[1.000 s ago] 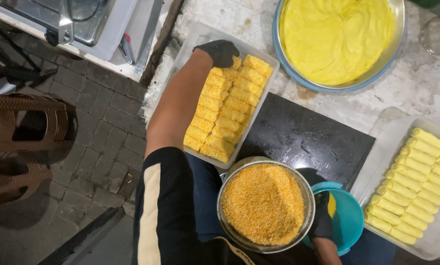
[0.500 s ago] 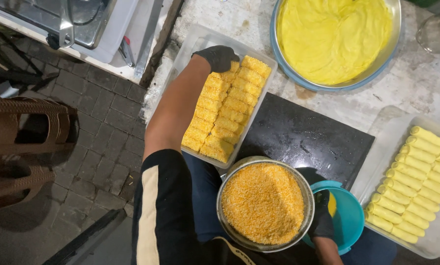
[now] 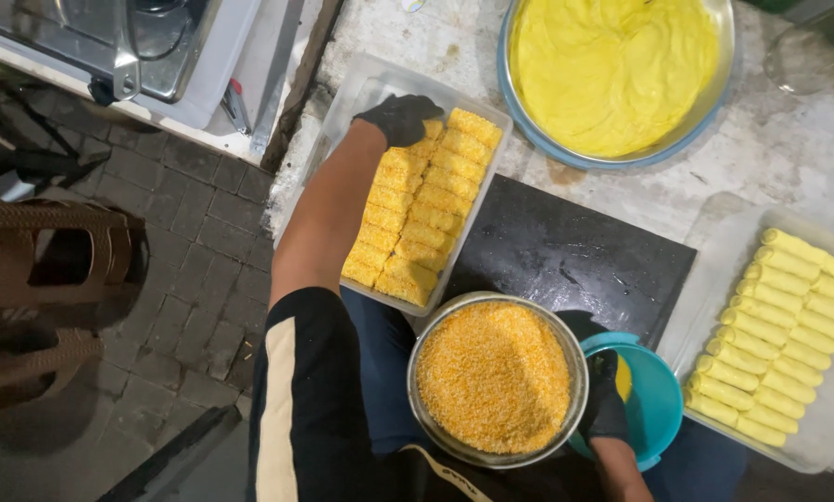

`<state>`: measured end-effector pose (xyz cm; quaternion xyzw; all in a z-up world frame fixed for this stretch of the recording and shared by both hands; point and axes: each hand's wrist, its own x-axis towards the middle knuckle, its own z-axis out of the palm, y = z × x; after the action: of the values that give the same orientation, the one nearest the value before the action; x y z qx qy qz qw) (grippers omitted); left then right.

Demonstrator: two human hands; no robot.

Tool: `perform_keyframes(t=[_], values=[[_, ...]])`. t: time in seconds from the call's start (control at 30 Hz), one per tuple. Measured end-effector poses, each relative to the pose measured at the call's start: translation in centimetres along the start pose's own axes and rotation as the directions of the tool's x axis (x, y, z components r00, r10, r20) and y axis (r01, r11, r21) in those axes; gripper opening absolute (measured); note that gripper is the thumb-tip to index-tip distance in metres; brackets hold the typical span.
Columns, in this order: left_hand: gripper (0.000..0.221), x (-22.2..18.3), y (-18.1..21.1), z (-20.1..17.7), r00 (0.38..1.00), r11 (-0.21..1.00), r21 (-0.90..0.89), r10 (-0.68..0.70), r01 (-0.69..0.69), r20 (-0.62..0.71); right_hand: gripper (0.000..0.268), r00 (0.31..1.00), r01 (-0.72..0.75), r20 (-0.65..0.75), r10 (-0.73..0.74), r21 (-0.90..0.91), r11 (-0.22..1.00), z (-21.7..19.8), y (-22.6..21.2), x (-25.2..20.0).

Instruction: The person is coating rectangular pastries by dipping them in a liquid wash and then rolling them in breadcrumbs before placing them on a tray.

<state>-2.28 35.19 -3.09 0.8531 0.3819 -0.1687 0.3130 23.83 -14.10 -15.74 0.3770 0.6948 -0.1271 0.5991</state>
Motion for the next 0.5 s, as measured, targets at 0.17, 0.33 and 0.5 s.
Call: perform_keyframes(t=[0.17,0.33,0.5], values=[[0.046,13.8,-17.9,11.9,0.816,0.977,0.083,0.211,-0.198,-0.538,0.047,0.999,-0.031,-0.03,0.03,-0.001,1.0,-0.9,0.8,-2.2],[0.059,13.5,-14.7,13.0,0.841,0.918,0.395,0.185,0.037,-0.509,0.046,0.996,-0.071,-0.062,0.071,0.004,0.997,-3.0,0.9,-4.6],[0.06,13.3,-14.4,15.2,0.797,0.927,-0.241,-0.37,0.286,-0.477,0.045,0.991,-0.134,-0.033,0.13,-0.189,0.973,-2.7,0.1,-6.7]])
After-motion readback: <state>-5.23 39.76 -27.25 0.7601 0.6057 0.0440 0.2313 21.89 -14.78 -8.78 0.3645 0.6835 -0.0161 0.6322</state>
